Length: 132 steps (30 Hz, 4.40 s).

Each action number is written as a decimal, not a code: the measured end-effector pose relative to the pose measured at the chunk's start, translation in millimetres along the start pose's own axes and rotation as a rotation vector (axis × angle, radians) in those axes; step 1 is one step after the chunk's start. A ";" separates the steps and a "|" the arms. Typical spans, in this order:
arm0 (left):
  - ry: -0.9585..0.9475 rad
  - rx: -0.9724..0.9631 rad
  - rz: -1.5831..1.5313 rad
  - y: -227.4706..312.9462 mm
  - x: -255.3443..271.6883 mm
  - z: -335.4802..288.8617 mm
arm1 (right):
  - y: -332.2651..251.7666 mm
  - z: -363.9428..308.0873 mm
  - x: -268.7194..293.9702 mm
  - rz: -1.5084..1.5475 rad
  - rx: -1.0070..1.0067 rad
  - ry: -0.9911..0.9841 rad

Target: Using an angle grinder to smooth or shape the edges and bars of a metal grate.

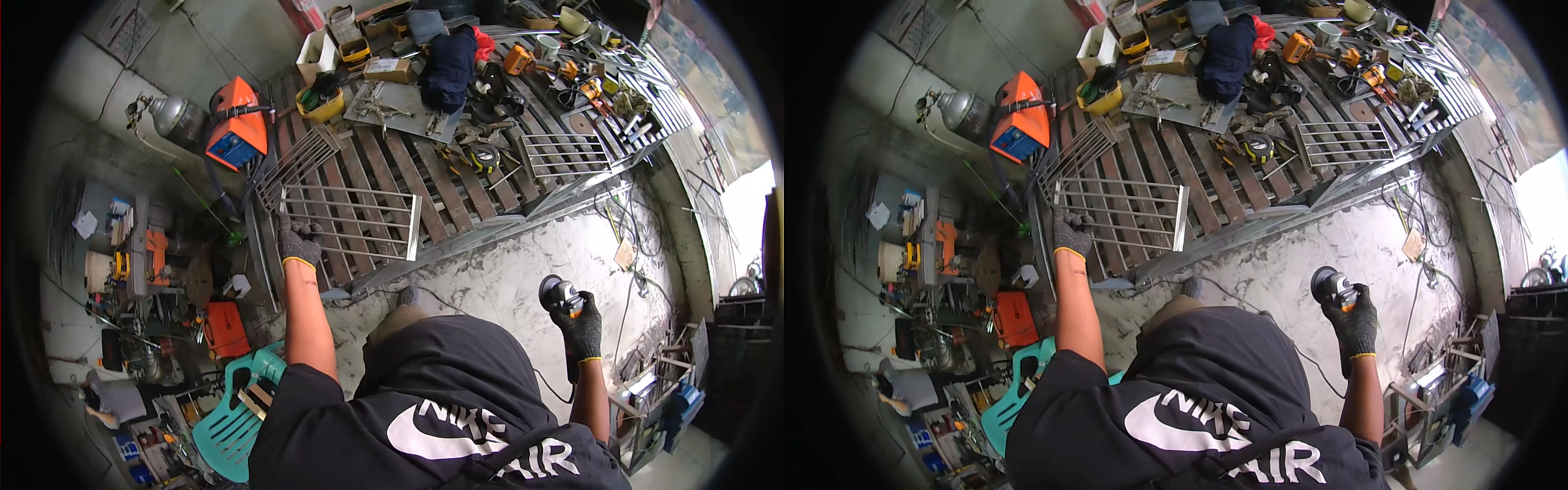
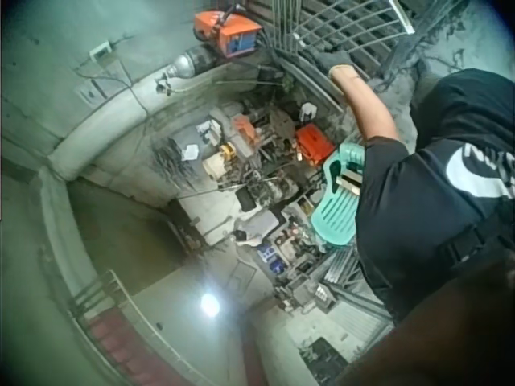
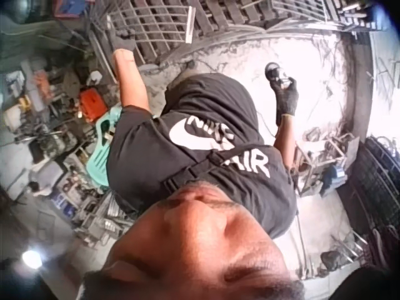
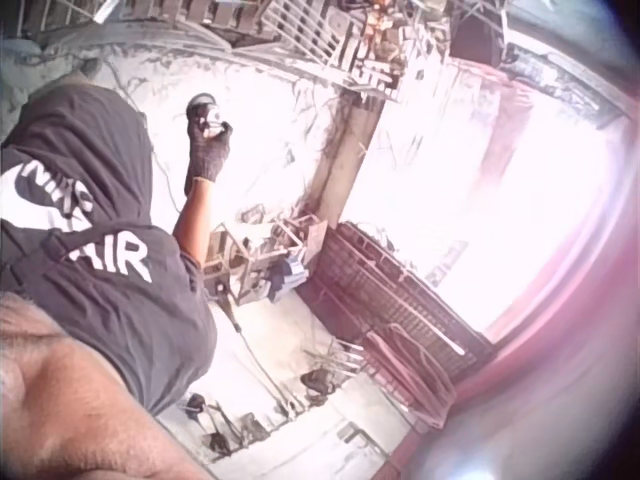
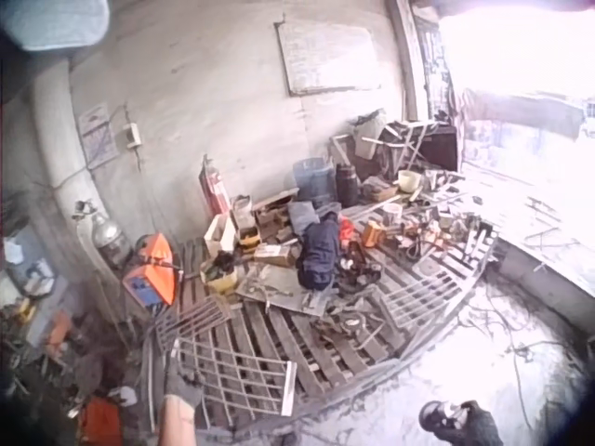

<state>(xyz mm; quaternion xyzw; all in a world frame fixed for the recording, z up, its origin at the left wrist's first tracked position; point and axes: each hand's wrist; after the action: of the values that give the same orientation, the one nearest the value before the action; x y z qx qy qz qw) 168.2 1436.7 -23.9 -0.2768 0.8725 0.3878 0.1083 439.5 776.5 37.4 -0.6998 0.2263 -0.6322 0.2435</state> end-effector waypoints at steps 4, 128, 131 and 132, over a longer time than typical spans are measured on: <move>-0.032 0.086 0.002 -16.6 11.8 82.7 | -24.6 -22.4 -11.6 0.060 -0.069 0.078; -0.553 -1.149 1.405 -386.1 189.9 86.5 | -280.2 20.7 -225.5 -0.453 0.809 -0.853; -0.531 -1.230 1.335 -385.4 190.5 83.7 | -284.5 13.8 -234.6 -0.450 0.808 -0.886; -0.534 -1.230 1.339 -385.1 190.0 82.9 | -286.5 10.7 -237.5 -0.455 0.796 -0.899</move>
<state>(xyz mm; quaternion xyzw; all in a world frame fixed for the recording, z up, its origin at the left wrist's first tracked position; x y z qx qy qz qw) 227.9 1211.6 -394.1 0.3707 0.4391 0.8116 -0.1055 429.4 1148.6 32.2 -0.7833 -0.3041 -0.3487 0.4153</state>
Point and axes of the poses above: each hand's wrist, its own z-axis towards the middle knuckle, its own x-axis out of the back of the hand, y = z × x, and after that the axes turned 15 degrees about y, right-handed
